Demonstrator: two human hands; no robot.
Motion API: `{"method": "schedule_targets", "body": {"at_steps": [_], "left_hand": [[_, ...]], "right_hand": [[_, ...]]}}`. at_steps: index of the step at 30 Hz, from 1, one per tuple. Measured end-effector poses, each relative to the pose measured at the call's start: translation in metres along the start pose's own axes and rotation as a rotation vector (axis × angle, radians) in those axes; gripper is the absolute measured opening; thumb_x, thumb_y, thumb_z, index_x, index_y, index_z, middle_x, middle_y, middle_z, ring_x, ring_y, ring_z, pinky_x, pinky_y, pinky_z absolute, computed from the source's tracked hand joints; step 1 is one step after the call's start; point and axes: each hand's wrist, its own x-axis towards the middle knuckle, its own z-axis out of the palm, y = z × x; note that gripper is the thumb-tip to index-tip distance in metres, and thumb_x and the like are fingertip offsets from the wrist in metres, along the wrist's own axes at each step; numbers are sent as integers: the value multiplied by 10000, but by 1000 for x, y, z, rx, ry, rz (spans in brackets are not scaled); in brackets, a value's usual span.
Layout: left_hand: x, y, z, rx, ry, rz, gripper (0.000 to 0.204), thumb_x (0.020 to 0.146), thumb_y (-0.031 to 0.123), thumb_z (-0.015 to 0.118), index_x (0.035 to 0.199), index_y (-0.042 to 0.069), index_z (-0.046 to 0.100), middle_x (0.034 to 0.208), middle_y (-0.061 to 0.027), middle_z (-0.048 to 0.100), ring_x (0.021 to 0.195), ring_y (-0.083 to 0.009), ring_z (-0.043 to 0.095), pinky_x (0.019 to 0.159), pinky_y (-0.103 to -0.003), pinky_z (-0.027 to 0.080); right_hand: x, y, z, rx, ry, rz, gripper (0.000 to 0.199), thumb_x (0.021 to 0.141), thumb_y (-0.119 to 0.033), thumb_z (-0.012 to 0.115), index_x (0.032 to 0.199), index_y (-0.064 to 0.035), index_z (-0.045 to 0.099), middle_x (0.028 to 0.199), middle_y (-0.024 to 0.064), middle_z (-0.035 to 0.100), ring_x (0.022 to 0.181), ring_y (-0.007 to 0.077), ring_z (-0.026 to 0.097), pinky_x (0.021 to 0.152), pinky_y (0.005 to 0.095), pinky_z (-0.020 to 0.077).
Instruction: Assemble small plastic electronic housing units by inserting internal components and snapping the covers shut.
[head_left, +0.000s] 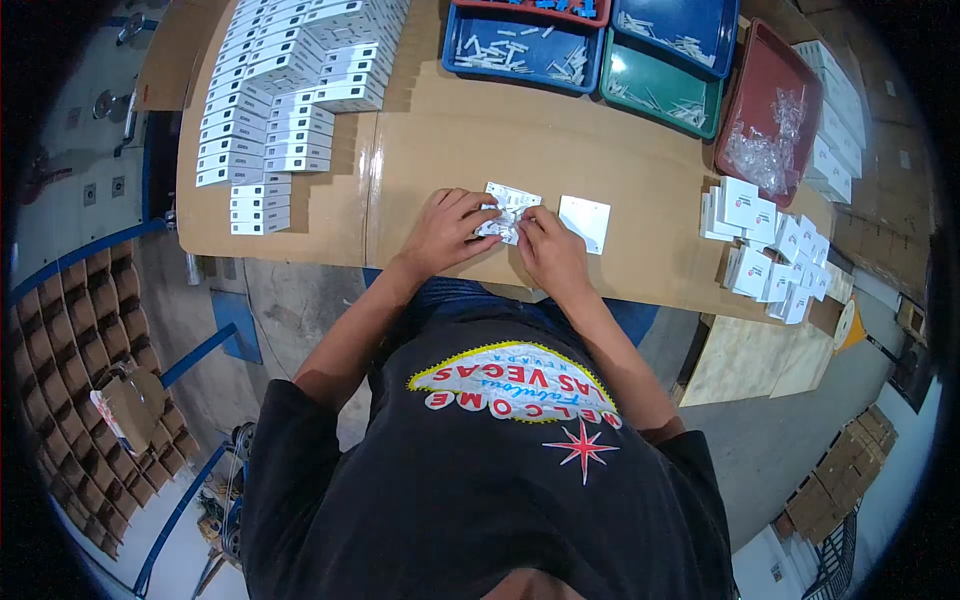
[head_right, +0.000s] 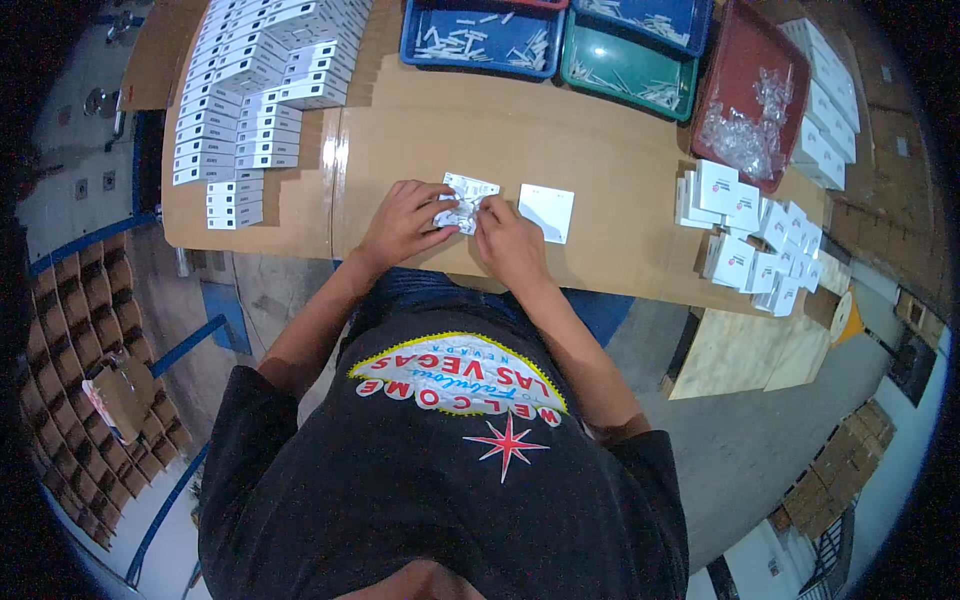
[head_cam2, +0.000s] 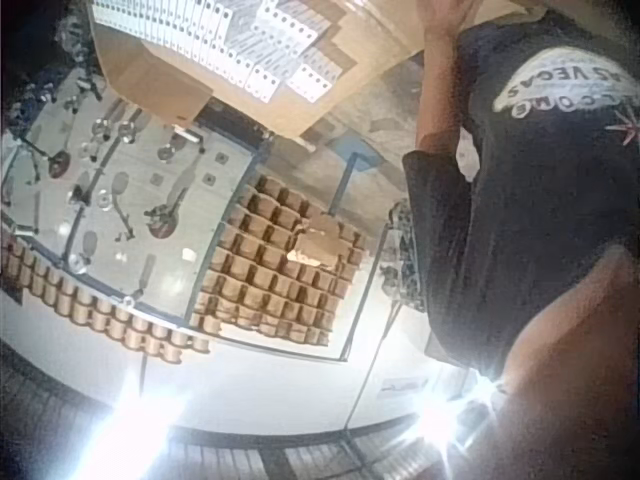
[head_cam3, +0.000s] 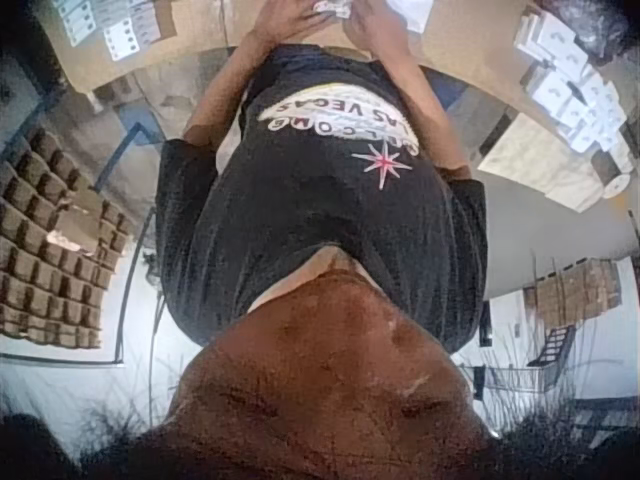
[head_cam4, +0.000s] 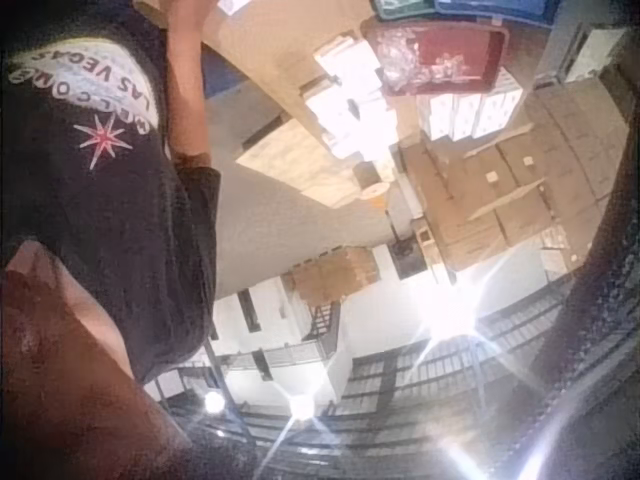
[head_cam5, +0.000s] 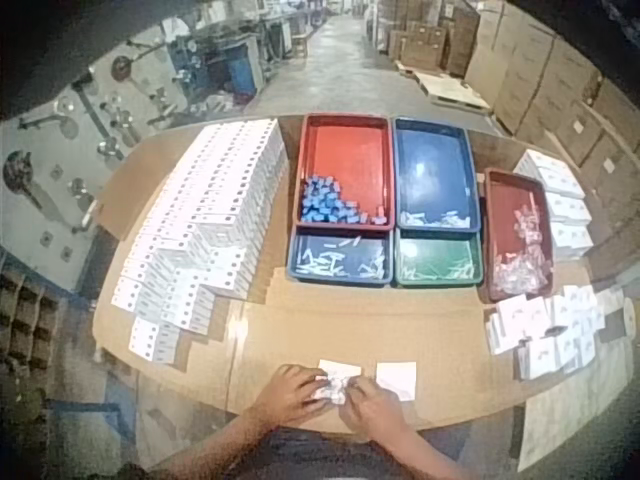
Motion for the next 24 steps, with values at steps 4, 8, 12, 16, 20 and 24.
{"method": "schedule_targets", "body": {"at_steps": [4,8,12,16,20,24], "left_hand": [[-2,-4,0,30,2,2,331,848,286,796,1110,100,719,1194,-44,675,1110,-243,616,964,-412,451],[-4,-2,0,6,1,-6,384,842,299,802,1159,104,707,1232,-60,662,1145,-256,607,982,-416,445],[-3,6,-7,-28,34,-99,593,814,350,826,1314,98,631,1337,-101,609,1226,-294,571,1037,-429,425],[-3,11,-9,-41,31,-155,791,778,395,844,1422,58,531,1407,-116,573,1298,-308,532,1097,-450,390],[-3,7,-4,-46,41,-144,819,774,399,843,1435,47,512,1432,-121,561,1324,-308,517,1118,-460,368],[1,5,-4,-22,26,-168,826,769,373,845,1448,49,504,1445,-129,550,1352,-305,498,1142,-471,341]], "right_hand": [[1,4,-1,12,-24,13,124,876,-83,727,994,-44,720,1088,72,662,816,271,711,689,388,581],[2,8,-3,23,-10,-9,161,873,-84,732,1029,-48,714,1112,73,652,805,269,716,692,385,581],[1,5,-6,78,-47,55,195,873,-86,733,1063,-45,716,1126,72,639,801,256,720,689,374,579],[-1,2,-14,113,-32,79,224,869,-65,714,1093,-51,720,1129,65,630,798,236,720,684,360,576],[-5,10,-19,155,7,119,237,866,-52,697,1102,-66,718,1129,60,636,779,222,711,676,347,574],[-3,12,-34,157,59,161,215,860,-54,687,1072,-73,716,1130,70,640,819,254,707,678,388,571]]}}
